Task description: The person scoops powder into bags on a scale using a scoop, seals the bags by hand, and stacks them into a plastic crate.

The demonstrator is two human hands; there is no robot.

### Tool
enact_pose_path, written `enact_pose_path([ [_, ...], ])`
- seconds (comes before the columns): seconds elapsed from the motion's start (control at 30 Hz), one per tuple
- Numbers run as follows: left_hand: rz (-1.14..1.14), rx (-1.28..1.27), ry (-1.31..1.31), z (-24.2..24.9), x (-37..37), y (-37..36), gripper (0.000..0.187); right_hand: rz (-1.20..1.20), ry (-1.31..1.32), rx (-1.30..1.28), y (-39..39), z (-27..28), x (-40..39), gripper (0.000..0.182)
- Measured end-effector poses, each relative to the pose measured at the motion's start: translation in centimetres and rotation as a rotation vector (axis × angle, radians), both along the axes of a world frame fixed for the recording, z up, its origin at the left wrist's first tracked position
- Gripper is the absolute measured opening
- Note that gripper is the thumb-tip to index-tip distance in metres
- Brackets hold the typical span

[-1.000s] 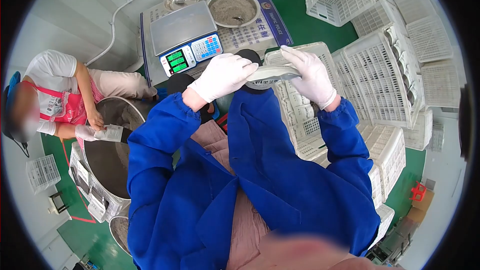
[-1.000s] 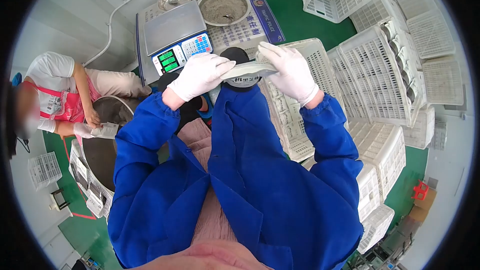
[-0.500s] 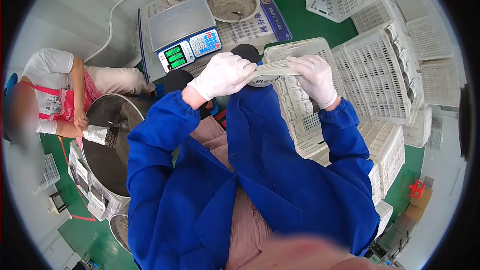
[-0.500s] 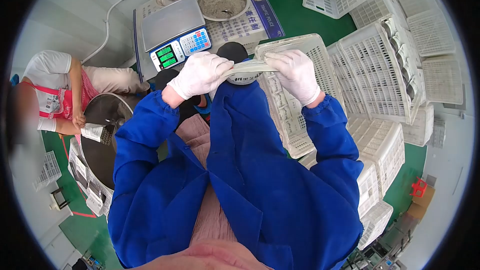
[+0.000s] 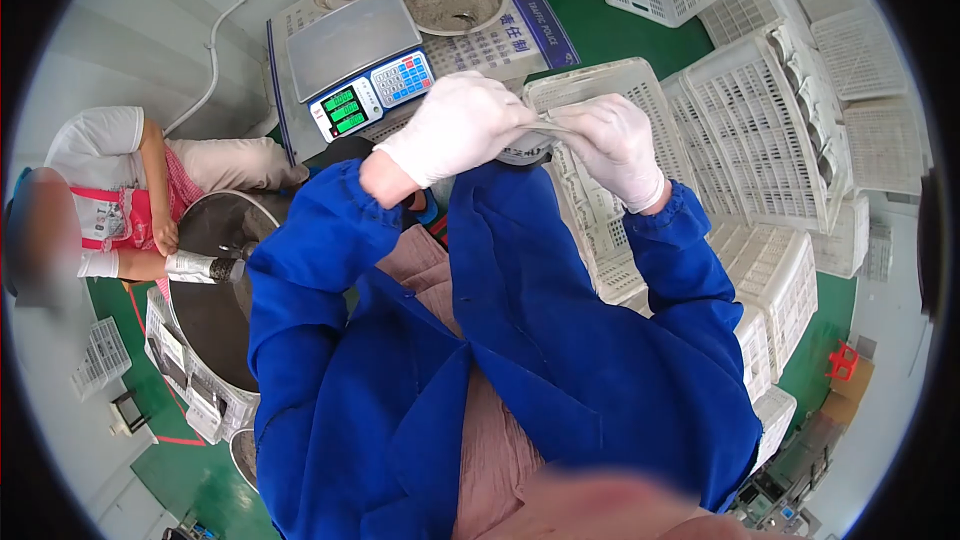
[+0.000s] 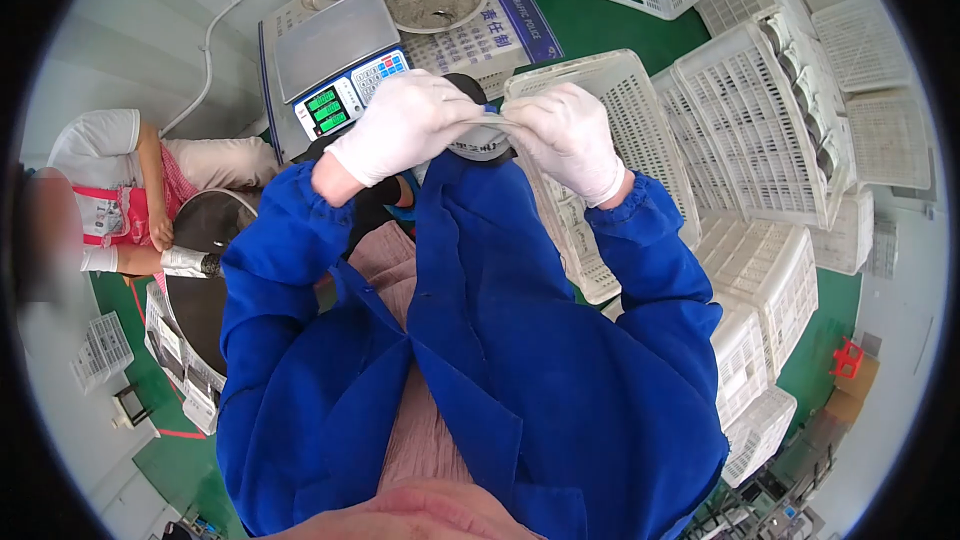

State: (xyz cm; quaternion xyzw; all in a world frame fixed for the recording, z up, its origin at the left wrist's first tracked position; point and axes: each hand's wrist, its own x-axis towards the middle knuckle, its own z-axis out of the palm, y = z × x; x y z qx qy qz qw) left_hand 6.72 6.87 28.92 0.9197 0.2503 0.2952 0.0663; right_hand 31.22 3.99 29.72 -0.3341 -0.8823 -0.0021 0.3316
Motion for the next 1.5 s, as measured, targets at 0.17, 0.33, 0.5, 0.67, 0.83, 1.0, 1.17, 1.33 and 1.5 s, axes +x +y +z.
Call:
enact_pose_path([
  [0.17,0.041,0.057,0.012,0.1,-2.8,0.3,0.015,-0.141,0.162,-0.129,-2.2,0.8,3.7,0.018],
  [0.33,0.593,-0.492,-0.325,-6.3,-8.8,0.5,0.018,-0.439,0.948,-0.744,-6.1,-2.1,10.0,0.022],
  [0.5,0.626,-1.061,-0.850,-14.9,-8.3,-1.3,0.022,-0.638,1.329,-0.731,-5.9,-11.2,16.3,0.033],
  [0.67,0.718,-1.145,-0.920,-18.4,-6.0,-3.7,0.024,-0.850,1.032,-0.915,-6.7,-20.4,20.7,0.033],
  [0.83,0.821,-1.213,-0.832,-20.9,-4.8,-5.3,0.022,-0.866,-0.280,-0.744,-9.0,-27.7,24.9,0.044],
  [1.0,0.774,-1.305,-0.875,-23.6,-3.1,-6.9,0.022,-0.878,-1.043,-0.916,-16.4,-40.7,28.0,0.050],
  [1.17,0.671,-1.505,-0.611,-28.2,-3.6,-8.4,0.021,-0.894,-0.821,-1.300,-20.0,-42.3,21.4,0.033],
  [1.33,0.584,-1.211,-0.341,-35.0,-5.0,-8.5,0.027,-0.809,-0.691,-1.318,-19.7,-44.4,20.8,0.037],
  [1.5,0.565,-2.143,-1.025,-36.7,-4.4,-10.0,0.038,-0.902,-0.306,-0.942,-10.3,-32.7,16.9,0.027],
])
